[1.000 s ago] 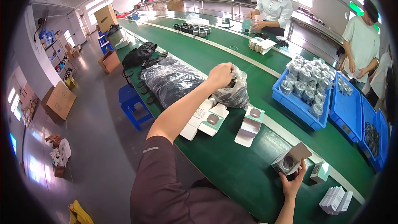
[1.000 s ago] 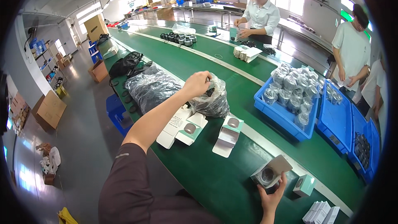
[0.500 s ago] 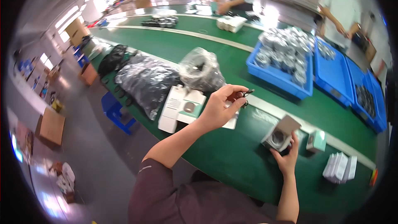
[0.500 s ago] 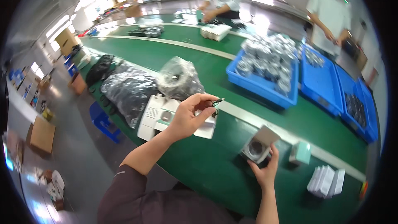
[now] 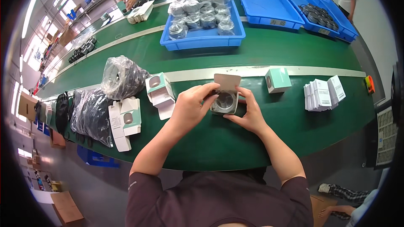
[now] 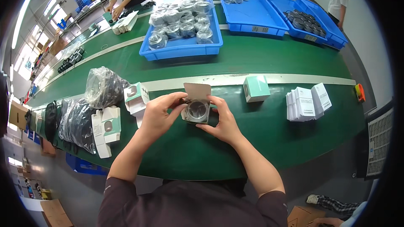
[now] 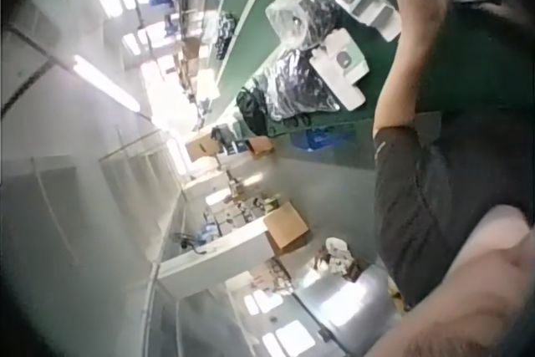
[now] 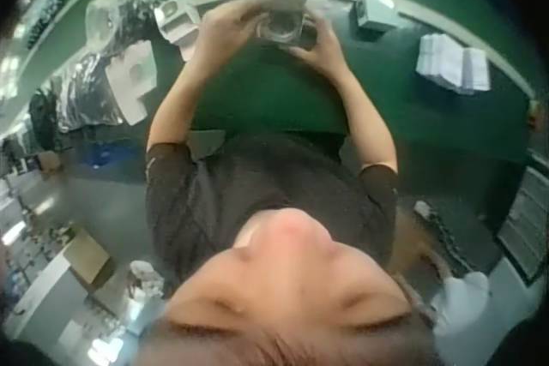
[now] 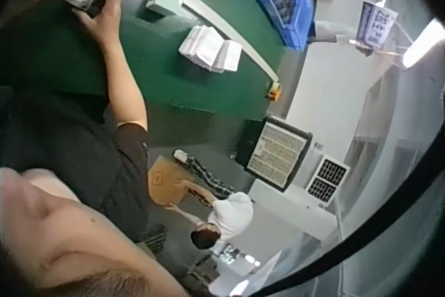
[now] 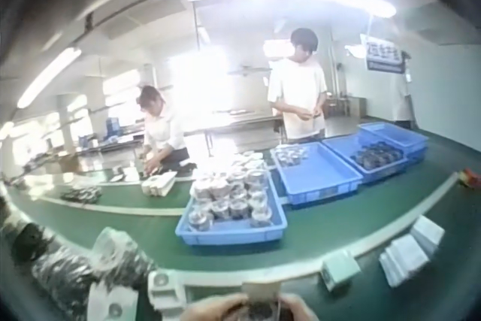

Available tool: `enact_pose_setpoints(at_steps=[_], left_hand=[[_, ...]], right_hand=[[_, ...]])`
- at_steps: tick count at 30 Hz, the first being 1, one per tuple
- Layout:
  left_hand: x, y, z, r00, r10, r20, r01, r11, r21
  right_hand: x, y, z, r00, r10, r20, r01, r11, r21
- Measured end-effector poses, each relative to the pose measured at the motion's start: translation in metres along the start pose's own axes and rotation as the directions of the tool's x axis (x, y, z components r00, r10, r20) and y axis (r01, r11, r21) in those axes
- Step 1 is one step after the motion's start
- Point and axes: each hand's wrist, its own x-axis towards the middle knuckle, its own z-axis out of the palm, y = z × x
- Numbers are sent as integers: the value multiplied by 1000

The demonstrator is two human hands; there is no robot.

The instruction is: The person assembles cardboard product boxes, inserts packaged components along with manuals and accessories into each box by hand, folds them closed, and stacks the completed packages on the table.

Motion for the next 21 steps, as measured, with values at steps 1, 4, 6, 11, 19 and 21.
enact_pose_setpoints(at_steps=[1, 4, 6, 11, 19, 21], left_hand=[[3, 0, 3, 1000, 5, -10, -4, 997, 80], [15, 7, -3, 980, -78, 180, 23, 957, 288], [25, 5, -2, 965, -98, 242, 0, 927, 376], [43, -3, 9, 940, -131, 314, -81, 809, 582], [41, -14, 26, 979, -13, 204, -132, 722, 680], [40, -12, 26, 980, -25, 199, -124, 705, 698]], right_hand=[[0, 0, -1, 1000, -1, -4, 1, 1000, 0], [0, 0, -1, 1000, 1, 5, -2, 1000, 12], [0, 0, 0, 1000, -17, 4, 17, 1000, 2], [1, -1, 2, 999, -30, 10, 30, 1000, -3], [0, -3, 2, 1000, -1, 12, 1, 1000, 14], [2, -5, 3, 1000, -16, 13, 16, 1000, -3]])
